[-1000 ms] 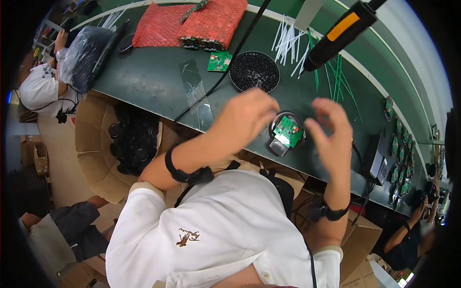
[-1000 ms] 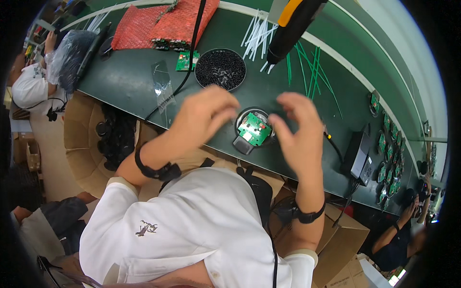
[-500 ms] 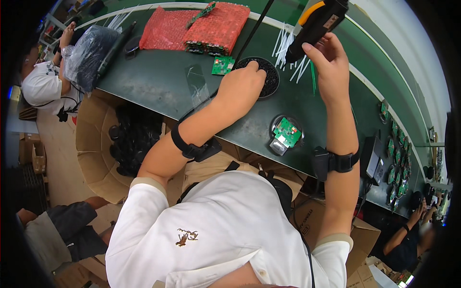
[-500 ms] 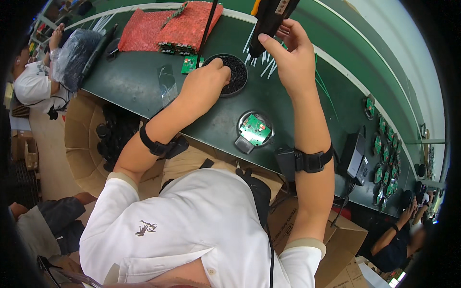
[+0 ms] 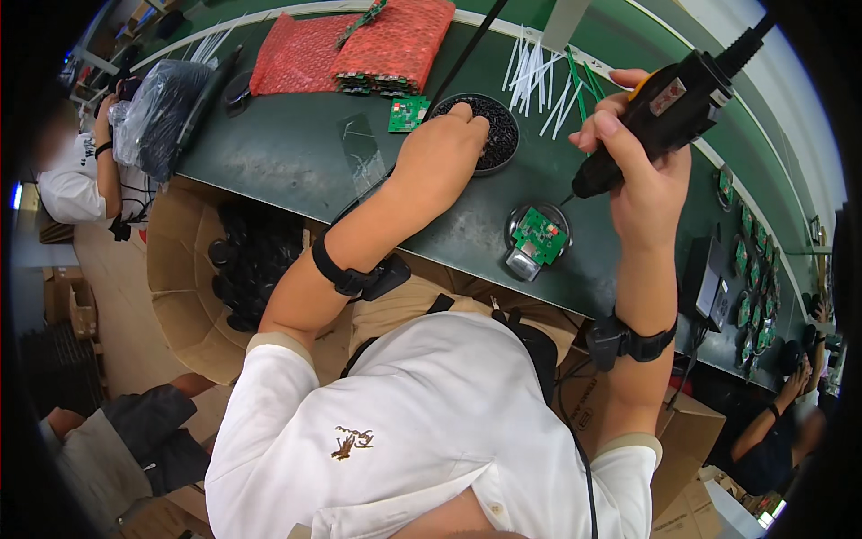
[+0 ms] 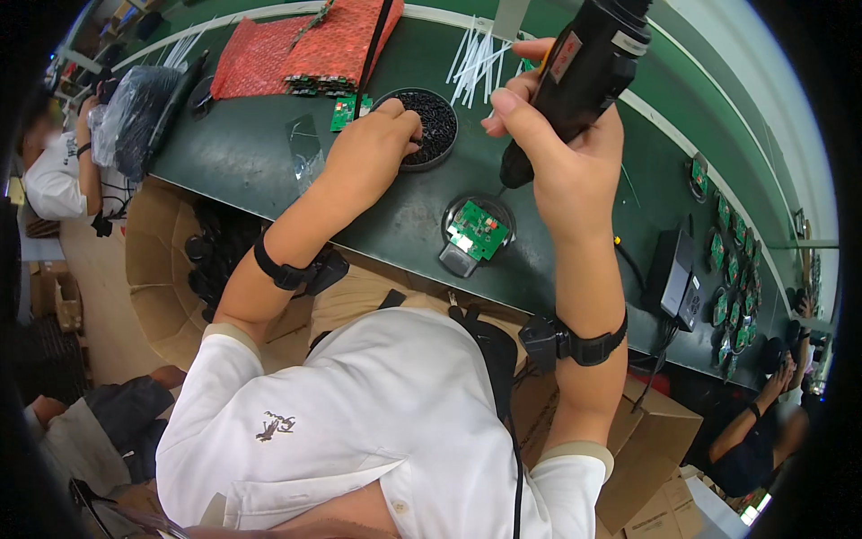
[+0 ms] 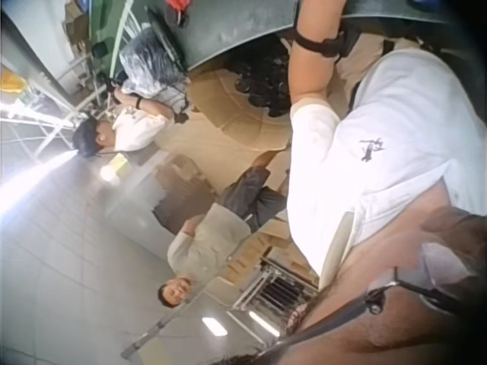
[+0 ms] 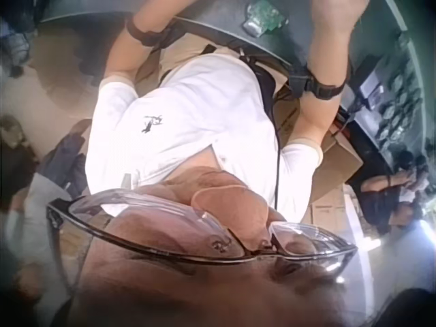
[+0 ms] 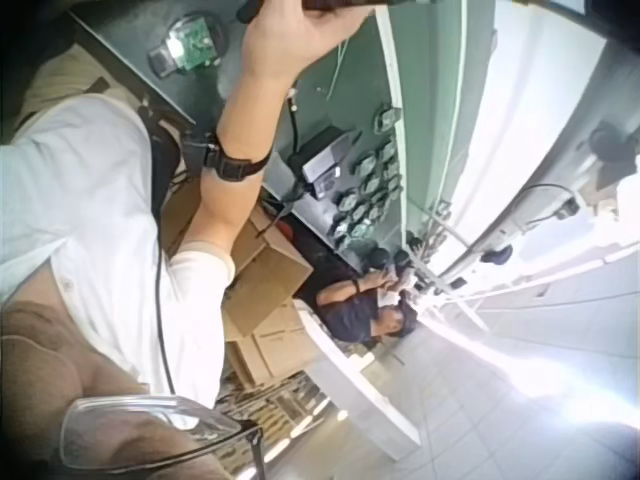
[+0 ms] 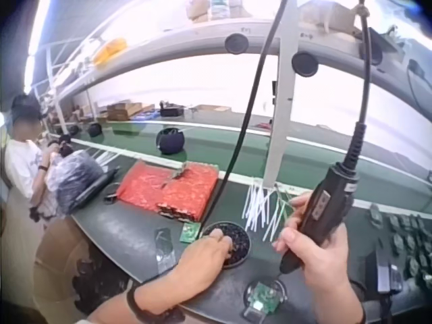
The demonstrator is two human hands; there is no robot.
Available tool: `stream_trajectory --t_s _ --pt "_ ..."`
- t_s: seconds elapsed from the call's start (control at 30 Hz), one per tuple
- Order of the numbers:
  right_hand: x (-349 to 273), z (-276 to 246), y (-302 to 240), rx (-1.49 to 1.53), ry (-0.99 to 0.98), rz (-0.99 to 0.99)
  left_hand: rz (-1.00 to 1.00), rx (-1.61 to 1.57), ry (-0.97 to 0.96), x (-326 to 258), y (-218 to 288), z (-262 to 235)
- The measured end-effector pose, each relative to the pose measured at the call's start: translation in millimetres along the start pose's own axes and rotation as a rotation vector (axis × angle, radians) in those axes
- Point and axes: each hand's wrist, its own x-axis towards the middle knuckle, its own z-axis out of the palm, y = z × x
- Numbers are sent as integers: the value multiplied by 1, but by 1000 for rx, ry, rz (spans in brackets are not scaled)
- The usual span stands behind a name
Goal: The person assembles small electronic modules by inserting green circuit boards into black plastic housings. They use a handheld heat tool to secure components, then trim excess wire with pliers. Completed units are placed into a cardboard box, and the process repeats with new boards and housings.
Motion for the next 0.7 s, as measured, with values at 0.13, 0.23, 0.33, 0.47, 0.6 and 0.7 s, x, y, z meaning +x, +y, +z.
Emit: stream_trajectory --t_s 0.13,0.23,0.33,0.47,0.6,0.7 --pt "-7 -9 -6 -80 53 8 -12 37 -37 3 -1 2" --pt "-10 -10 -17 -124 82 42 -31 45 -21 4 0 3" --pt "-12 -13 -18 -105 107 73 75 -190 44 3 4 -4" --pt "-14 -15 -15 -29 120 65 48 -241 -80 3 7 -2" --pt "-17 -14 -15 -16 103 50 60 -249 -85 6 1 -2" --pt "-18 -9 -18 1 97 53 77 -258 -86 10 -6 1"
